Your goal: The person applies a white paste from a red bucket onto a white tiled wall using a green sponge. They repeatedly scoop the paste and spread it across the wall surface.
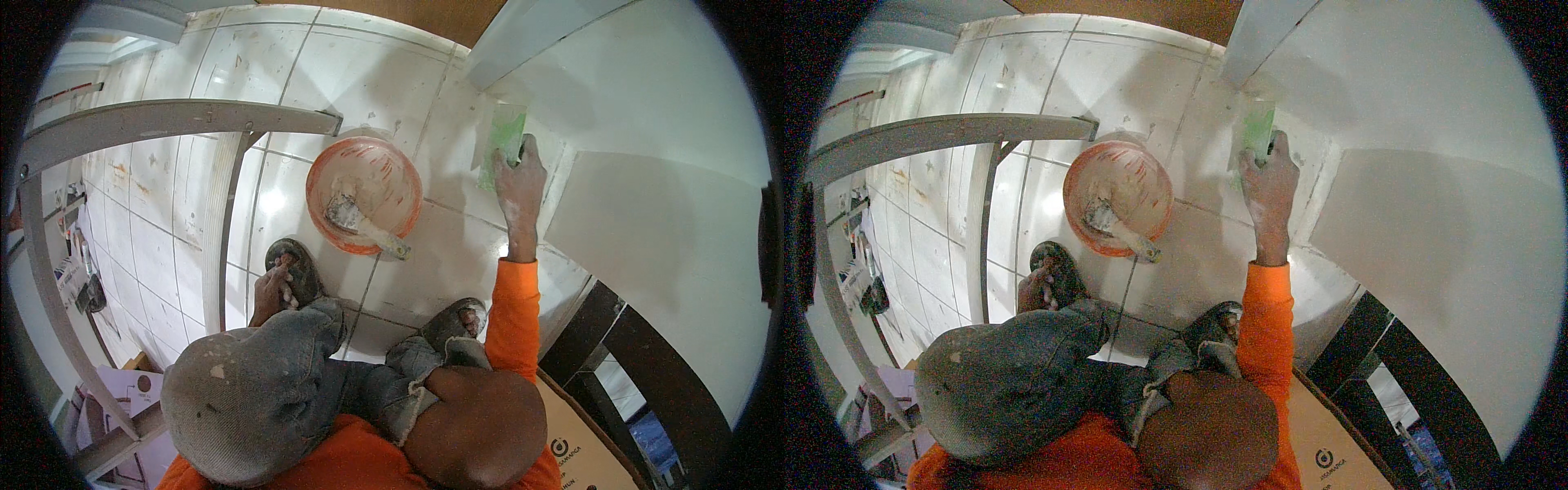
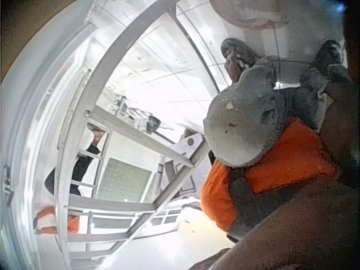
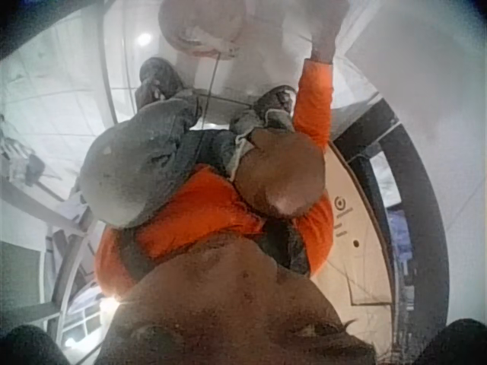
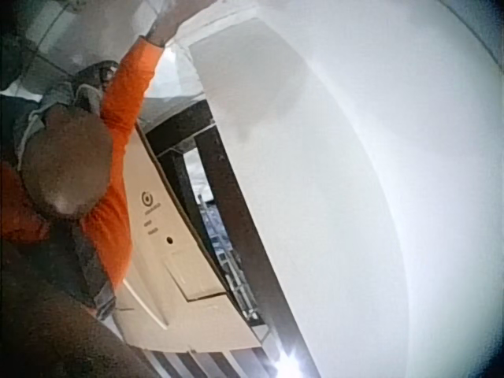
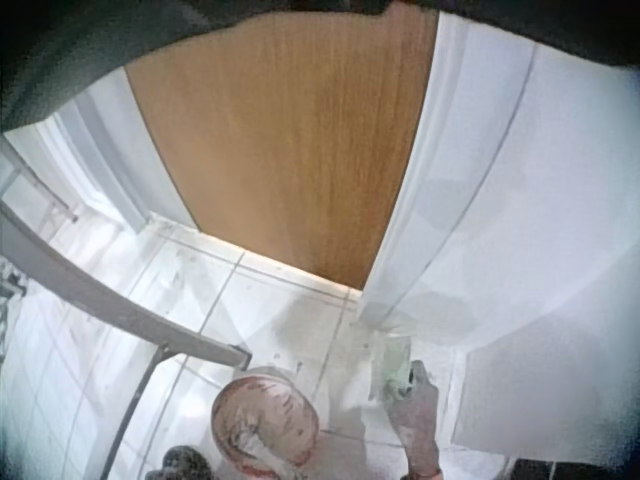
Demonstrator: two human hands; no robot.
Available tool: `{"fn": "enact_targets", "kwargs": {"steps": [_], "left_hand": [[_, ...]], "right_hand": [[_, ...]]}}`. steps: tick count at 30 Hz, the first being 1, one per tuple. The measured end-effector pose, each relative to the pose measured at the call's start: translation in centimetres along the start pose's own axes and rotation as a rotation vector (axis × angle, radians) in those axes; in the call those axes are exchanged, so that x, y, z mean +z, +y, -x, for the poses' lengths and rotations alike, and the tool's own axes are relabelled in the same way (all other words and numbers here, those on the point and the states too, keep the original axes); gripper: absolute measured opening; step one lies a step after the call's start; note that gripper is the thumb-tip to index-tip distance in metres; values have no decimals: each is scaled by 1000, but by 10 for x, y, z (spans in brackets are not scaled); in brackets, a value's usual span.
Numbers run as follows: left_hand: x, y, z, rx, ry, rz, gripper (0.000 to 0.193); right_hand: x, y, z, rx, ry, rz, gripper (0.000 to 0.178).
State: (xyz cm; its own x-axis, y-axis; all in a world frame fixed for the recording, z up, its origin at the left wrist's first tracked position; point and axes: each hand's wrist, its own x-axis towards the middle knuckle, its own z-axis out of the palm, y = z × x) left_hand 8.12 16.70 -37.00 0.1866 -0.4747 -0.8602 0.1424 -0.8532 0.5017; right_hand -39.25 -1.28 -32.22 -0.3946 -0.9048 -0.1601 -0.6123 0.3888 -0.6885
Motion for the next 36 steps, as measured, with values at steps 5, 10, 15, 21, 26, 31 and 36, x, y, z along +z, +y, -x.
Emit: {"fn": "enact_targets", "kwargs": {"steps": [5,10,15,21,26,31,36], "left_hand": [[-3,-5,-4,0,31,-15,33],[-2,-1,-4,-53,39,-8,34],[6,11,6,-34,3,-27,38],[-5,2,-2,-14,-25,-48,39],[3,9,1,-44,10,-61,39],[-1,4,-2,-33,11,-20,37],[0,5,-1,-56,27,-56,37]], "right_hand": [[41,15,-17,-9,0,44,35],[56,18,-32,-71,42,131,32],[62,24,-37,-105,62,135,33],[64,14,-41,-47,41,153,33],[65,14,-45,-55,91,181,31],[66,12,-46,-34,98,179,32],[63,5,-42,-39,78,176,29]]}}
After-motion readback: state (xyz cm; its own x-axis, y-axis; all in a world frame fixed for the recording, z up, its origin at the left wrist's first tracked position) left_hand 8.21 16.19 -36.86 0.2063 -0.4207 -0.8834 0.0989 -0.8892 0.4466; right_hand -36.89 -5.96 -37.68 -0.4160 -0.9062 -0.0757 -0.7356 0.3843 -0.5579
